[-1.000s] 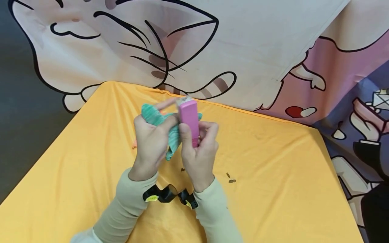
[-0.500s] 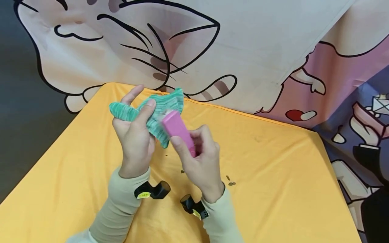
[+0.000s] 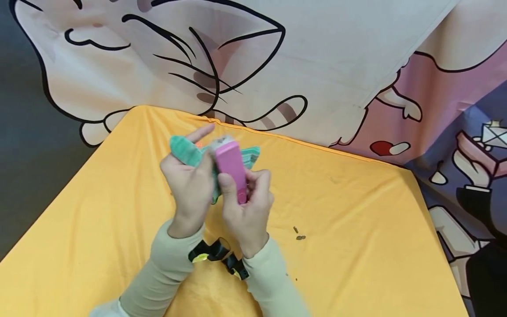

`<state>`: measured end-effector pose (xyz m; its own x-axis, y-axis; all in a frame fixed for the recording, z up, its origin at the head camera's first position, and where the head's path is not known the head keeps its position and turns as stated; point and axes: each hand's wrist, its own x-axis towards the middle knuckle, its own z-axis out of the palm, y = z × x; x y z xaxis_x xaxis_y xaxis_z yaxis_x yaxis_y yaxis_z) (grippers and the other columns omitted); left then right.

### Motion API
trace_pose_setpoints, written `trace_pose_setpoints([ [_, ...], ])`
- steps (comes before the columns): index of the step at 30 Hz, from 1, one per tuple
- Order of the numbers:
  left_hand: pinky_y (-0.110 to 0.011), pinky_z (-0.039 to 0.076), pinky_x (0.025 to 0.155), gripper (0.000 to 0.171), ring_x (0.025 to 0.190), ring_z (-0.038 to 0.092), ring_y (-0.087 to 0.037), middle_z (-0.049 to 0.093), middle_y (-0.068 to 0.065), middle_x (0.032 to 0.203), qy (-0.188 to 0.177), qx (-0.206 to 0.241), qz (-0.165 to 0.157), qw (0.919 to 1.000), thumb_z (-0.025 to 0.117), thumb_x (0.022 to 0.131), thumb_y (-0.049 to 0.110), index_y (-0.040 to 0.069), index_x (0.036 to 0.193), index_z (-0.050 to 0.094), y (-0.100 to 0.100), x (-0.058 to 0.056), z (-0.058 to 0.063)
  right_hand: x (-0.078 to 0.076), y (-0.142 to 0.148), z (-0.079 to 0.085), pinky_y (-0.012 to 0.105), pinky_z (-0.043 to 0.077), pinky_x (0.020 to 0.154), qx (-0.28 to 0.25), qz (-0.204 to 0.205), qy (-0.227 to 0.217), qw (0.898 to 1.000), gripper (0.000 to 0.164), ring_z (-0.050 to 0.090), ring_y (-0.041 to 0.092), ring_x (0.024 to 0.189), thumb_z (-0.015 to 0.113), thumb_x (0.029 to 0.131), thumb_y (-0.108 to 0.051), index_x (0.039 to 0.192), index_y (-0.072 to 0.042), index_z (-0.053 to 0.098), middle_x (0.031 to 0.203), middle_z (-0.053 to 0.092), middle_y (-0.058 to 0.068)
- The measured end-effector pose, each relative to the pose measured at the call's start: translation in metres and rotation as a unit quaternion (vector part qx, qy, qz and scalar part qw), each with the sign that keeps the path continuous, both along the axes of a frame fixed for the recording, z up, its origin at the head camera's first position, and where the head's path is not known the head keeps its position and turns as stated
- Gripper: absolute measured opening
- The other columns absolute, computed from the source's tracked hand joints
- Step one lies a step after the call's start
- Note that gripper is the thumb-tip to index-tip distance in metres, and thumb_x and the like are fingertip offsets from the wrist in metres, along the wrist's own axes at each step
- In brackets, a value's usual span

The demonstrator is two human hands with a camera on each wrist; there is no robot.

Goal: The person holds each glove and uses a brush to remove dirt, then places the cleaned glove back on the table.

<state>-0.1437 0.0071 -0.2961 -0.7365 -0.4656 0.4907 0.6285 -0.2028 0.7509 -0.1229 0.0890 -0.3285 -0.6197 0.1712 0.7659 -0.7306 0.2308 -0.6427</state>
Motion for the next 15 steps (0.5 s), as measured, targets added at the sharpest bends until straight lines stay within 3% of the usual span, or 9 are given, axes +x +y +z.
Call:
trace_pose_setpoints([
  [2,-0.025,0.048,0.05,0.019,0.049,0.056,-0.012,0.069,-0.016,0.084,-0.031,0.055,-0.009,0.998,0.06,0.079,-0.01,-0.01,0.097,0.064,-0.012,-0.002,0.003,0.001,-0.004,-0.004,0.015,0.026,0.033,0.039,0.036,-0.008,0.999,0.045,0.034,0.004,0.037,0.059,0.088,-0.035,0.081,0.007,0.045,0.052,0.047,0.002],
  [4,-0.023,0.044,0.047,0.02,0.045,0.048,-0.011,0.067,-0.01,0.072,-0.055,0.103,-0.017,0.993,0.061,0.078,-0.011,-0.008,0.096,0.065,-0.025,-0.004,0.007,0.001,-0.005,-0.005,0.015,0.027,0.032,0.076,0.089,-0.035,0.992,0.042,0.035,0.003,0.037,0.059,0.088,-0.037,0.08,0.002,0.045,0.051,0.046,0.0],
  [8,-0.022,0.046,0.048,0.022,0.046,0.046,-0.011,0.055,-0.003,0.056,-0.071,0.146,-0.043,0.9858,0.06,0.08,-0.009,-0.004,0.1,0.066,-0.04,-0.005,0.013,-0.001,0.009,0.003,0.016,0.027,0.031,0.108,0.203,-0.113,0.967,0.038,0.036,0.003,0.038,0.06,0.087,-0.036,0.078,-0.002,0.046,0.054,0.051,0.001],
  [10,-0.024,0.049,0.05,0.021,0.046,0.048,-0.013,0.055,-0.005,0.053,-0.063,0.136,-0.046,0.9876,0.061,0.082,-0.007,-0.003,0.102,0.066,-0.039,-0.005,0.014,-0.001,0.021,0.009,0.017,0.03,0.03,0.09,0.237,-0.126,0.959,0.036,0.039,0.004,0.038,0.062,0.087,-0.031,0.079,0.001,0.047,0.058,0.056,0.006],
  [13,-0.021,0.044,0.046,0.02,0.042,0.043,-0.012,0.055,-0.006,0.052,-0.043,0.097,-0.04,0.9935,0.061,0.083,-0.002,-0.003,0.103,0.065,-0.034,-0.004,0.015,0.003,0.038,0.021,0.018,0.029,0.027,0.009,0.253,-0.104,0.962,0.03,0.04,0.006,0.036,0.061,0.089,-0.017,0.081,0.007,0.046,0.055,0.054,0.009],
  [15,-0.019,0.034,0.042,0.006,0.04,0.035,-0.01,0.062,-0.003,0.063,-0.042,0.062,-0.028,0.9968,0.06,0.084,-0.001,-0.001,0.087,0.065,-0.03,-0.002,0.014,0.007,0.044,0.027,0.019,0.027,0.024,-0.055,0.245,-0.073,0.965,0.026,0.039,0.009,0.032,0.058,0.09,-0.012,0.083,0.009,0.044,0.051,0.05,0.009],
])
